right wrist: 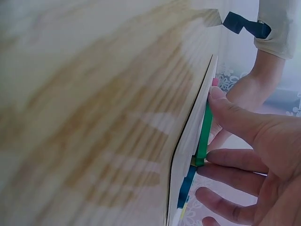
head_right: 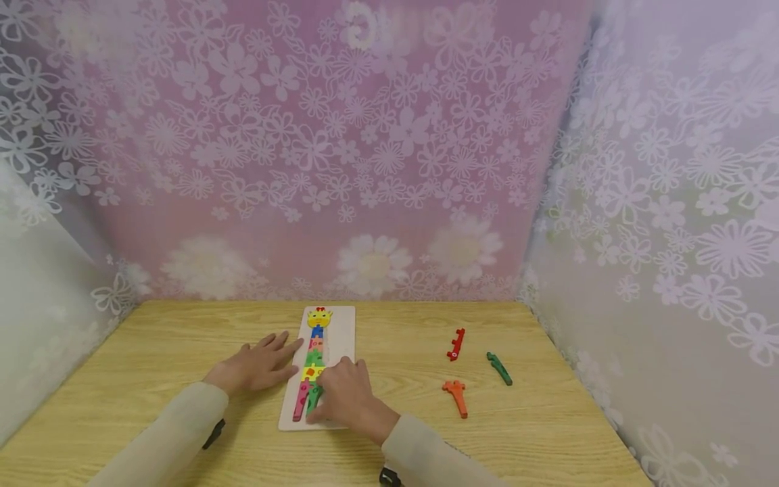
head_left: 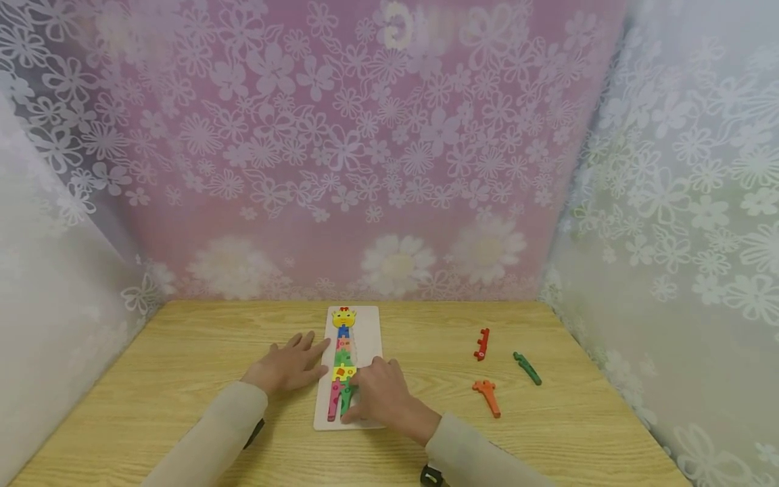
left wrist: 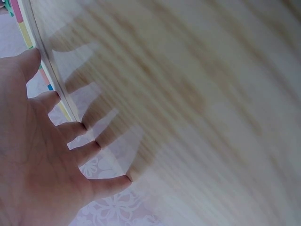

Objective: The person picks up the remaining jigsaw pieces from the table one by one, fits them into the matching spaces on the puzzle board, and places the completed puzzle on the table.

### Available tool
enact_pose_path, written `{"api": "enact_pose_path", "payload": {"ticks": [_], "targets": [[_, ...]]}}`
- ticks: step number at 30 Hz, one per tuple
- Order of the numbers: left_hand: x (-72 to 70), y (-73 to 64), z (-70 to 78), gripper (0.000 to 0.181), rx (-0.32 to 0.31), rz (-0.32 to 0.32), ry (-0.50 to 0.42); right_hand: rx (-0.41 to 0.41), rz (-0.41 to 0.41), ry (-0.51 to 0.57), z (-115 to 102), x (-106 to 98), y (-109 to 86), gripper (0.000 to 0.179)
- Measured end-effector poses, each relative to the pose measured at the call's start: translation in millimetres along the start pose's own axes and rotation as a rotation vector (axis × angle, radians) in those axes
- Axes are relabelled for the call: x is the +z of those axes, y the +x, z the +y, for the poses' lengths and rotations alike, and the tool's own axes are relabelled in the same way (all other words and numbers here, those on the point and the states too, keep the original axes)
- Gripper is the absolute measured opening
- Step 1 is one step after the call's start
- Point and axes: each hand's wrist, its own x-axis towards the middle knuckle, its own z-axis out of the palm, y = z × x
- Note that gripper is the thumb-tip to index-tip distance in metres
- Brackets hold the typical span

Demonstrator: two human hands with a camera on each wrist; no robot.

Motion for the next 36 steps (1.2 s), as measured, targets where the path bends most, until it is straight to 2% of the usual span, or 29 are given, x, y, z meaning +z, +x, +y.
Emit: {"api": "enact_pose_path", "payload": {"ticks": [12,22,31,36], "targets": [[-2.6,-2.7,-1.4,0.068,-0.009,-0.004,0.003,0.016,-0.035,0.015,-3,-3,2.1,0.05],[-3.2,-2.5,0.6,0.068,0.01,-0.005,-0.001,0.01,-0.051,-0.003,-1,-5,-0.1,0.051],[-1.3,-4.4,0.8,0.068,0.011,0.002,0.004,0.021,-0.114,0.144,6,-11,-3.5,0.046],[-1.9,-2.6,0.4,0.069,0.005,0.001,0.005,-0.052,-0.114,0.187,18,-19,-3.9,0.041]]}}
